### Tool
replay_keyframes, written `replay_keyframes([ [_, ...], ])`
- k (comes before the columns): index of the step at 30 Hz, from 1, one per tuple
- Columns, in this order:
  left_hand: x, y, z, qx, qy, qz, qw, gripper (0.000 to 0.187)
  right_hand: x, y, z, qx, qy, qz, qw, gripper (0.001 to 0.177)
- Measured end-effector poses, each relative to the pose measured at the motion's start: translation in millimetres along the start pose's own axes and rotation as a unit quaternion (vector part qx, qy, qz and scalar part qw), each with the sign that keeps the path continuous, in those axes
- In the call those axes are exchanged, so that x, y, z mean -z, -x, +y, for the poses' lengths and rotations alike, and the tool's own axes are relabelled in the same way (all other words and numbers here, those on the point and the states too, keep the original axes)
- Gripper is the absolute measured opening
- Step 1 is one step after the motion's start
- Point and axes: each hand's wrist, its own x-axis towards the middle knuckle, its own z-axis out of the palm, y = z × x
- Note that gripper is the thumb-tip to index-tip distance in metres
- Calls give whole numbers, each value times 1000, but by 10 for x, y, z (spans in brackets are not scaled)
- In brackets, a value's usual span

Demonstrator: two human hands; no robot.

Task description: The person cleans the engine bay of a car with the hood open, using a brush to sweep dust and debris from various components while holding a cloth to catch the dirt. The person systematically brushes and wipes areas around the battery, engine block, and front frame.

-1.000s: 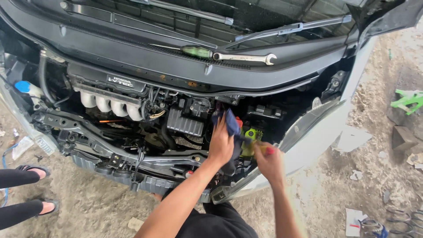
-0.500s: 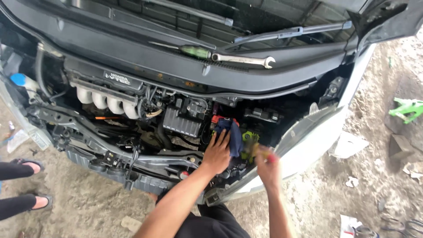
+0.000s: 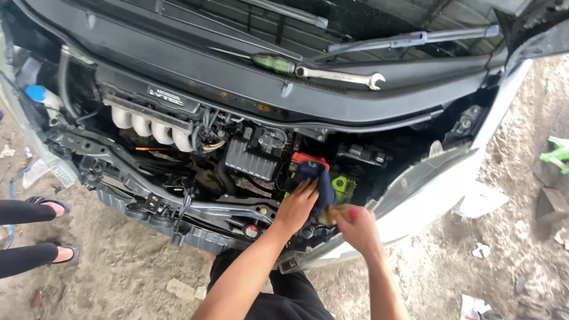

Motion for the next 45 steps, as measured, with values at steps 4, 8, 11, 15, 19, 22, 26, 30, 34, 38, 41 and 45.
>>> replay_keyframes([
  [4, 541, 297, 69, 53, 137, -49, 988, 50, 98, -112, -121, -59, -193, 20, 979, 28],
  [8, 969, 700, 105, 265, 303, 77, 912, 35, -208, -437, -93, 139, -147, 177, 963, 20],
  [11, 1290, 935, -73, 438, 345, 60, 828, 38, -478, -653, -99, 270, -88, 194, 939, 19],
  [15, 1081, 1408, -359, 613, 493, 121, 605, 42, -242, -339, -851, 240, 68, -98, 964, 25],
  [19, 1361, 1349, -323, 568, 682, 197, 417, 20, -552, -642, -498, 353, 8, 167, 920, 28],
  [22, 1777, 1049, -141, 604, 692, 205, 339, 49, -644, -538, -463, 295, 46, 137, 945, 42],
  [26, 1531, 950, -261, 649, 644, 198, 353, 37, -502, -222, -837, 197, 6, -21, 980, 24],
  [30, 1369, 1010, -448, 635, 647, 185, 380, 32, -622, -28, -1035, 104, -120, 118, 980, 26],
  [34, 1417, 1116, -776, 635, 593, 137, 476, 51, -1100, -311, -1030, 112, -91, 135, 980, 25],
  [38, 1695, 1285, -1111, 624, 536, 72, 564, 53, -1339, -201, -1157, -27, -66, 90, 993, 37],
  [41, 1724, 1434, -1494, 618, 508, 34, 599, 55, -1347, -187, -1097, -79, -139, 113, 981, 38],
  [45, 2004, 1616, -1698, 627, 542, -46, 558, 75, -1469, -290, -1043, -11, -354, 214, 910, 29],
])
